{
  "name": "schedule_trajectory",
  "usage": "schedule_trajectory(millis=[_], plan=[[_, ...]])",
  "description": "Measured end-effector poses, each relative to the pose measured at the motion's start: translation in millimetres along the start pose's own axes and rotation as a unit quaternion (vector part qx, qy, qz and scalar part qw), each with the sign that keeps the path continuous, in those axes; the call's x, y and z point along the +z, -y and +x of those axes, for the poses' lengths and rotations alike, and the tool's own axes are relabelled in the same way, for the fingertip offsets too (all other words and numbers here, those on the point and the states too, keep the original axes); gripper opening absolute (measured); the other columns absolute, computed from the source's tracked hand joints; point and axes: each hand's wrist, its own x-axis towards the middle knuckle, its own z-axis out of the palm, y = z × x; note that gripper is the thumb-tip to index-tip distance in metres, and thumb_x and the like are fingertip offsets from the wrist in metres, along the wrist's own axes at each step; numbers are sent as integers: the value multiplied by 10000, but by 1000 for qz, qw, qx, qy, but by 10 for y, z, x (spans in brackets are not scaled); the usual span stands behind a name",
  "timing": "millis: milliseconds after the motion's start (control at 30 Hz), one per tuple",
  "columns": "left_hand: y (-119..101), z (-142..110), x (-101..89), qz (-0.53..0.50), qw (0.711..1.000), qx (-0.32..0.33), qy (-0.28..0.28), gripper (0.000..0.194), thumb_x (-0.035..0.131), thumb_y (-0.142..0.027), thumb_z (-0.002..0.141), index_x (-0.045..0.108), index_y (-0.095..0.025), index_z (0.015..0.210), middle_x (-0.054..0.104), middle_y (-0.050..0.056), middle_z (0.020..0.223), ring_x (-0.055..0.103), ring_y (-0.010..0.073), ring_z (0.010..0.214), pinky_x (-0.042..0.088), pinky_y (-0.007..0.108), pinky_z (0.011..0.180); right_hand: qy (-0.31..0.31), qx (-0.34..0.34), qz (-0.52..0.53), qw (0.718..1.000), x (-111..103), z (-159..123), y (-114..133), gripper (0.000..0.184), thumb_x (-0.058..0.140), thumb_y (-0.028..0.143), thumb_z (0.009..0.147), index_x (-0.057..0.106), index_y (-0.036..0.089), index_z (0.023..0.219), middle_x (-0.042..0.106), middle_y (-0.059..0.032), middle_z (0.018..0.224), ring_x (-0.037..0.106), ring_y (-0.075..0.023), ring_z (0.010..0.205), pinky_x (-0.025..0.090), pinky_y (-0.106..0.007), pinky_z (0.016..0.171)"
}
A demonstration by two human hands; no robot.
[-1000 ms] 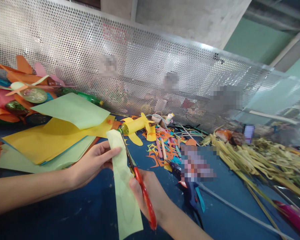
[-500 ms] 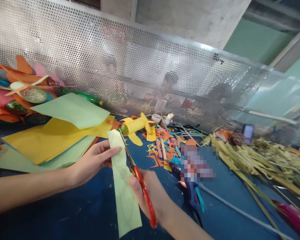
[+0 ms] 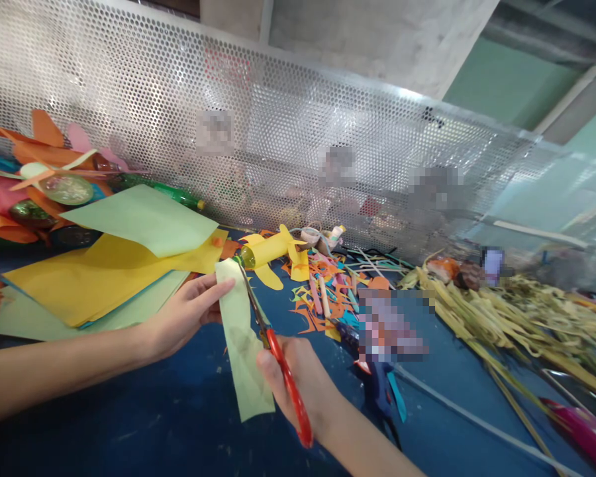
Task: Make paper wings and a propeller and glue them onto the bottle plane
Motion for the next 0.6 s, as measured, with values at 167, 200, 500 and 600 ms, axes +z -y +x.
schedule_trajectory(millis=[167, 200, 500, 600], plan=[[18, 34, -19, 15, 1000, 1, -10, 309, 582, -401, 807, 659, -138, 948, 694, 81, 900, 636, 186, 764, 504, 323, 747, 66, 3, 43, 997, -18, -4, -16, 582, 180, 668, 853, 427, 184, 646, 488, -18, 595, 517, -135, 540, 421, -239, 501], [20, 34, -21, 12, 1000, 0, -7, 303, 580, -400, 809, 659, -141, 946, 694, 78, 897, 636, 184, 762, 505, 323, 750, 75, -13, 32, 997, -38, 2, -7, 594, 176, 675, 848, 446, 181, 661, 511, -31, 624, 522, -145, 573, 433, -249, 531], [-4, -18, 5, 50, 999, 1, 17, 284, 584, -416, 796, 655, -155, 880, 686, 51, 824, 627, 187, 730, 507, 298, 670, 35, -64, -78, 994, -98, -23, 128, 540, 151, 588, 900, 449, 195, 680, 514, -33, 668, 485, -161, 611, 417, -276, 584], [-11, -32, 12, 78, 997, 4, 8, 270, 578, -417, 797, 652, -161, 842, 676, 38, 795, 618, 179, 714, 500, 284, 647, 54, -72, -61, 994, -75, -11, 94, 557, 139, 614, 887, 449, 191, 698, 511, -28, 666, 474, -153, 589, 394, -267, 541]])
